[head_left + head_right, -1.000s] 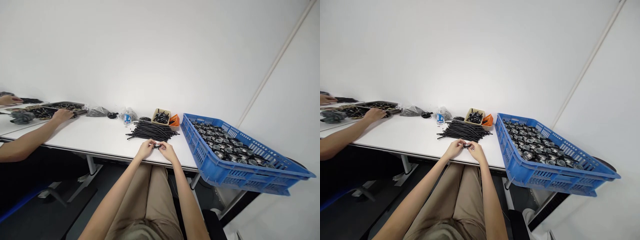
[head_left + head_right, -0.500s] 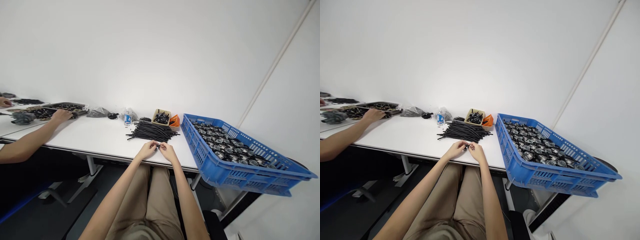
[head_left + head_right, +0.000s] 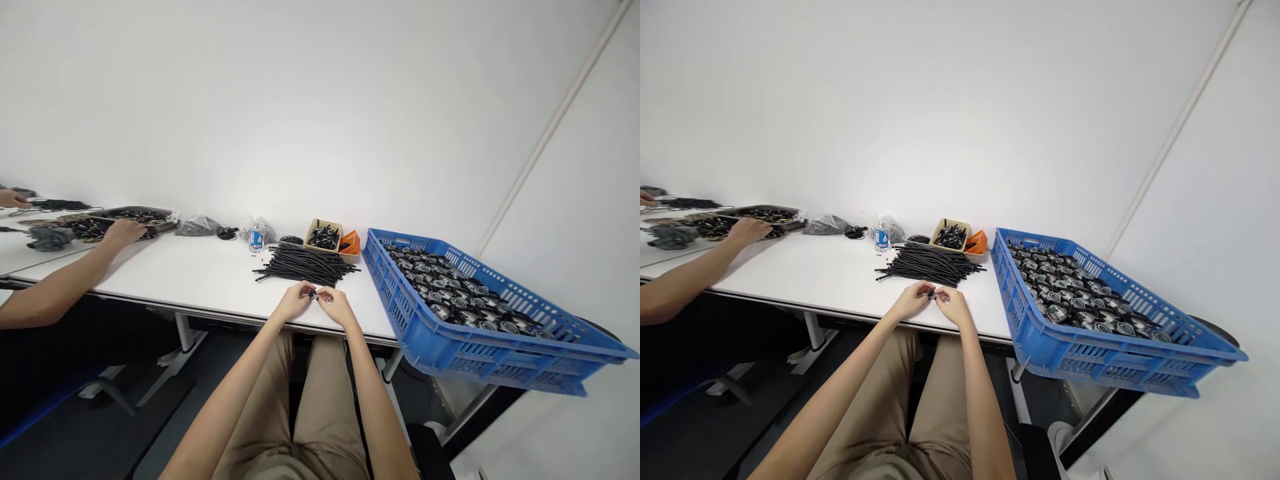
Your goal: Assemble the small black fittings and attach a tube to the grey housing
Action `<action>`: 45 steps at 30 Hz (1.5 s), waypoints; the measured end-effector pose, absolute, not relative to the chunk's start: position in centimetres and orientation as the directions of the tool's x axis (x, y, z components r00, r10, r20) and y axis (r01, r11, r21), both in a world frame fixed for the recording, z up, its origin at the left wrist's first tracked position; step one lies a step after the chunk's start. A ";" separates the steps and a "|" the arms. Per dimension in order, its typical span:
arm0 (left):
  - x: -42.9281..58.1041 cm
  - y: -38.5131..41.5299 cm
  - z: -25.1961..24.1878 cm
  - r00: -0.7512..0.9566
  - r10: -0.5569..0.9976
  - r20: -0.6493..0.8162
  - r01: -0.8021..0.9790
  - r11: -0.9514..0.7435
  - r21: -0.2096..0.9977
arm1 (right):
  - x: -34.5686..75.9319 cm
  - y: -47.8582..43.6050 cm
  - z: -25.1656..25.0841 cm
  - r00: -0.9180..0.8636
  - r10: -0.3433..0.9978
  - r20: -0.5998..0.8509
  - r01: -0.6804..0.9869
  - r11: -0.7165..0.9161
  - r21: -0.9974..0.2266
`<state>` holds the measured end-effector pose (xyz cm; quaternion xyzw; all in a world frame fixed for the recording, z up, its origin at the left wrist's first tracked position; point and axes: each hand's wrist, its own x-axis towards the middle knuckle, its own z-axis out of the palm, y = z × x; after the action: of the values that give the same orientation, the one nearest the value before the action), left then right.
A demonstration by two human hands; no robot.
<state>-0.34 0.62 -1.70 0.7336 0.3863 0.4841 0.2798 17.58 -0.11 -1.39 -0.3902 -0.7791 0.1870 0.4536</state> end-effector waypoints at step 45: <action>-0.3 0.9 -2.1 0.141 0.864 0.484 0.281 -0.504 0.817 | 17.6 -0.4 -1.1 -0.253 0.817 0.518 0.474 0.571 -0.670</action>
<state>-0.33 0.86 -2.05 0.6998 0.4090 0.5120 0.2842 17.58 -0.41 -1.08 -0.4208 -0.7675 0.1932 0.4434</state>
